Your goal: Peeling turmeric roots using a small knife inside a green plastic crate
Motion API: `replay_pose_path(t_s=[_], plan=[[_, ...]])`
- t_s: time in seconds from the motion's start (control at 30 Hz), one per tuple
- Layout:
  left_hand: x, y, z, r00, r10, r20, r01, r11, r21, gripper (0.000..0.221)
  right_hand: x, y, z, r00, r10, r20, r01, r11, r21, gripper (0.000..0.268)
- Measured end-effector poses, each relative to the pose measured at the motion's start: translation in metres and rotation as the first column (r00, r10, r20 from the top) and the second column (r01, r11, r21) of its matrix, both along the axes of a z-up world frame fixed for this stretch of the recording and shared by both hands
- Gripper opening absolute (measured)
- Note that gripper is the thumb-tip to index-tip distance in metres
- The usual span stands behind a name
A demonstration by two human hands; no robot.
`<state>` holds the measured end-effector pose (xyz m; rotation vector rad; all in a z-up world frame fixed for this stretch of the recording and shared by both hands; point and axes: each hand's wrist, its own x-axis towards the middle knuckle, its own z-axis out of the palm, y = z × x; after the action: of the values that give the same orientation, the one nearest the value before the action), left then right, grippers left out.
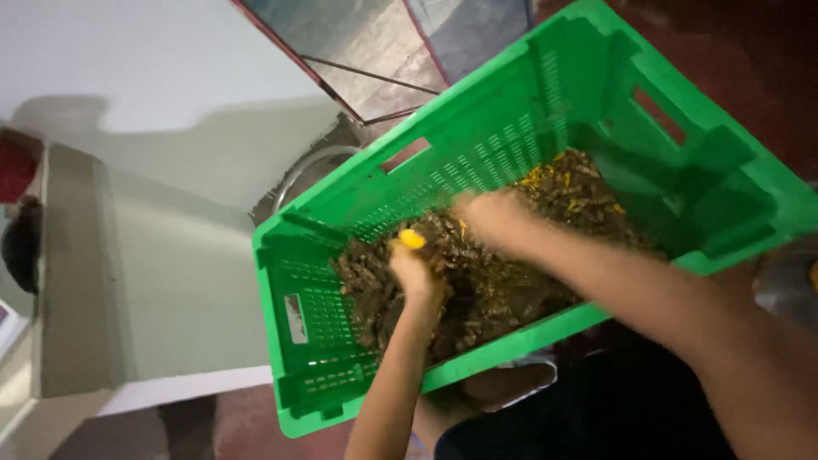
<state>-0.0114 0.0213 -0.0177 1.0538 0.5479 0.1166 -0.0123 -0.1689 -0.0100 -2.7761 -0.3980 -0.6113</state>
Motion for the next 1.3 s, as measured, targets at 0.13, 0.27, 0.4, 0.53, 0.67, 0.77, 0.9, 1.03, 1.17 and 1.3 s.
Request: replay_pose_path(t_s=[0.13, 0.27, 0.4, 0.53, 0.67, 0.77, 0.9, 1.03, 1.17, 1.3], plan=[[0.03, 0.064, 0.023, 0.997, -0.073, -0.039, 0.075, 0.996, 0.042, 0.046, 0.022, -0.074, 0.029, 0.928, -0.185, -0.323, 0.129, 0.974, -0.187, 0.017], [0.026, 0.035, 0.062, 0.96, -0.23, -0.162, 0.233, 0.972, -0.003, 0.066, -0.008, -0.028, 0.12, 0.887, 0.002, -0.462, -0.003, 1.0, -0.001, 0.022], [0.025, 0.008, 0.07, 0.961, -0.229, -0.157, 0.218, 0.972, -0.084, 0.062, -0.017, 0.021, 0.114, 0.895, 0.229, -0.384, -0.152, 0.964, 0.219, 0.041], [0.033, 0.005, 0.054, 0.988, -0.143, -0.053, 0.117, 0.933, -0.34, 0.056, -0.022, 0.038, 0.103, 0.937, 0.281, -0.207, -0.251, 0.955, 0.158, 0.046], [0.041, -0.004, 0.043, 0.996, -0.086, 0.004, 0.084, 0.954, -0.289, 0.053, -0.018, 0.044, 0.078, 0.983, 0.155, -0.095, -0.147, 0.986, 0.082, 0.044], [0.043, -0.019, 0.033, 0.998, -0.06, 0.038, 0.067, 0.963, -0.26, 0.05, -0.015, 0.042, 0.069, 0.977, 0.18, -0.112, -0.17, 0.981, 0.089, 0.048], [0.054, -0.03, 0.017, 0.997, -0.023, 0.075, 0.04, 0.971, -0.234, 0.048, -0.014, 0.04, 0.07, 0.988, 0.145, -0.059, -0.144, 0.989, 0.027, 0.045], [0.085, -0.024, -0.031, 0.995, 0.002, 0.096, 0.017, 0.981, -0.196, 0.046, -0.018, 0.035, 0.081, 0.996, 0.089, 0.004, -0.088, 0.996, -0.033, 0.041], [0.071, -0.037, -0.013, 0.994, 0.002, 0.105, 0.016, 0.984, -0.175, 0.044, -0.028, 0.033, 0.083, 0.999, 0.038, 0.037, -0.034, 0.995, -0.099, 0.046], [0.053, -0.043, 0.019, 0.992, -0.034, 0.122, 0.036, 0.999, -0.016, 0.046, -0.026, 0.029, 0.074, 0.991, 0.003, 0.132, 0.017, 0.988, -0.154, 0.047]])
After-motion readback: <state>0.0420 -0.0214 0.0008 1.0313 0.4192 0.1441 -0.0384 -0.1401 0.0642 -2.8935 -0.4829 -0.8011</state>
